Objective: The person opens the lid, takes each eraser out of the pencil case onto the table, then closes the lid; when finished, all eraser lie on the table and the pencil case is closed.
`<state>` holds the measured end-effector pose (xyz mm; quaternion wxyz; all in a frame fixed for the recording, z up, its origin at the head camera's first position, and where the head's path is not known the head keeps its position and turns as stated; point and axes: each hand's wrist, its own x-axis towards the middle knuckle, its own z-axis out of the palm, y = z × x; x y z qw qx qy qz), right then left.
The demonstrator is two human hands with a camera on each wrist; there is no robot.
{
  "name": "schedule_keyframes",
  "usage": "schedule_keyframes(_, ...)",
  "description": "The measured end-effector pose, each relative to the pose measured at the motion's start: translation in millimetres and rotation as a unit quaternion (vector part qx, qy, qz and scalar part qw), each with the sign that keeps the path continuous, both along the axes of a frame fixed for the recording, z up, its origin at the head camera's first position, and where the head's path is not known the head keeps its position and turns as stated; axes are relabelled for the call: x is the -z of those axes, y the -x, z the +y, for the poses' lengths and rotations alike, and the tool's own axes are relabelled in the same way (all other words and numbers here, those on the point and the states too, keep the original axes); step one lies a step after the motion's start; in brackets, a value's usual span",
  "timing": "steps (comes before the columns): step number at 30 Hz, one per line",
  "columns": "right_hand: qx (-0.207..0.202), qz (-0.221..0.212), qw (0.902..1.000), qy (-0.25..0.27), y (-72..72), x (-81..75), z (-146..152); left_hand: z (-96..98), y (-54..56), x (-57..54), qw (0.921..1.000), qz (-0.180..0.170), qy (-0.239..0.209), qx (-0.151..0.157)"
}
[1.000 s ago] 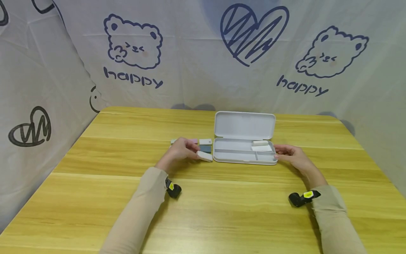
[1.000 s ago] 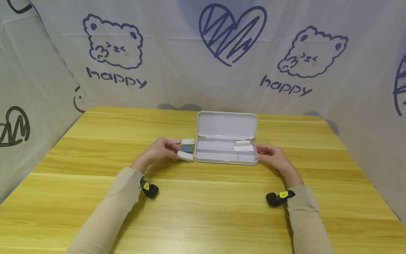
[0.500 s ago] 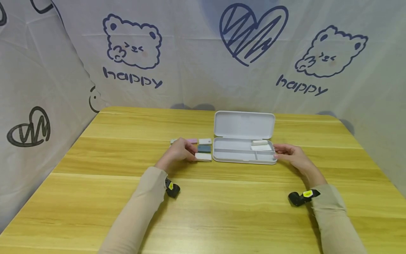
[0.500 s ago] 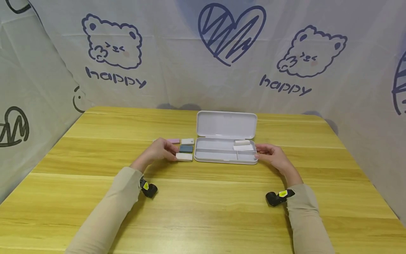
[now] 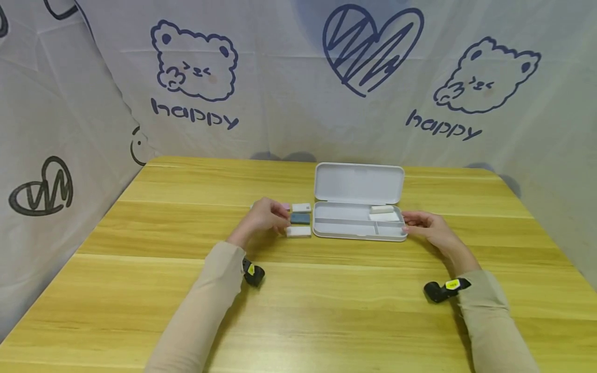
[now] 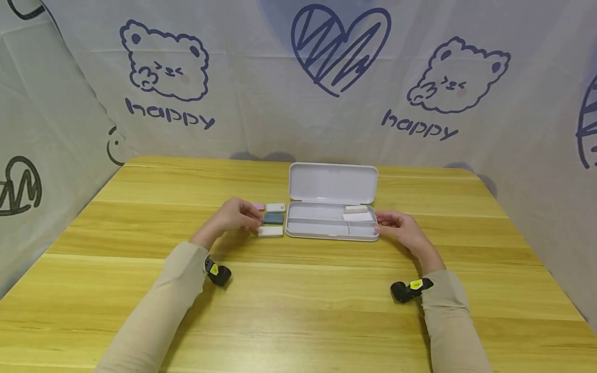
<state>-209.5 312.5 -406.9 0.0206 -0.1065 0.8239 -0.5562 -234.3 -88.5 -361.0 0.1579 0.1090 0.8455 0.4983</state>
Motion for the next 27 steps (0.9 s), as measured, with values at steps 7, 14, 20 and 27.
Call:
schedule_keyframes(7, 0.0, -0.004, 1.0, -0.003, 0.5, 0.7, 2, 11.4, -0.2, -8.5, 0.9999, 0.007, 0.012, -0.01)
schedule_keyframes(14, 0.0, -0.003, 1.0, -0.003, 0.4, 1.4, 2, 28.9, 2.2, -12.5, 1.0, -0.003, -0.006, 0.003)
schedule_keyframes(20, 0.0, 0.001, 1.0, -0.004, 0.3, 0.9, 1, 43.8, 3.3, -13.7, 0.9989, 0.003, -0.033, 0.035)
schedule_keyframes(27, 0.001, 0.0, 1.0, 0.001, 0.6, 0.1, 0, 60.1, 8.0, -12.8, 0.9976, 0.005, -0.047, 0.051)
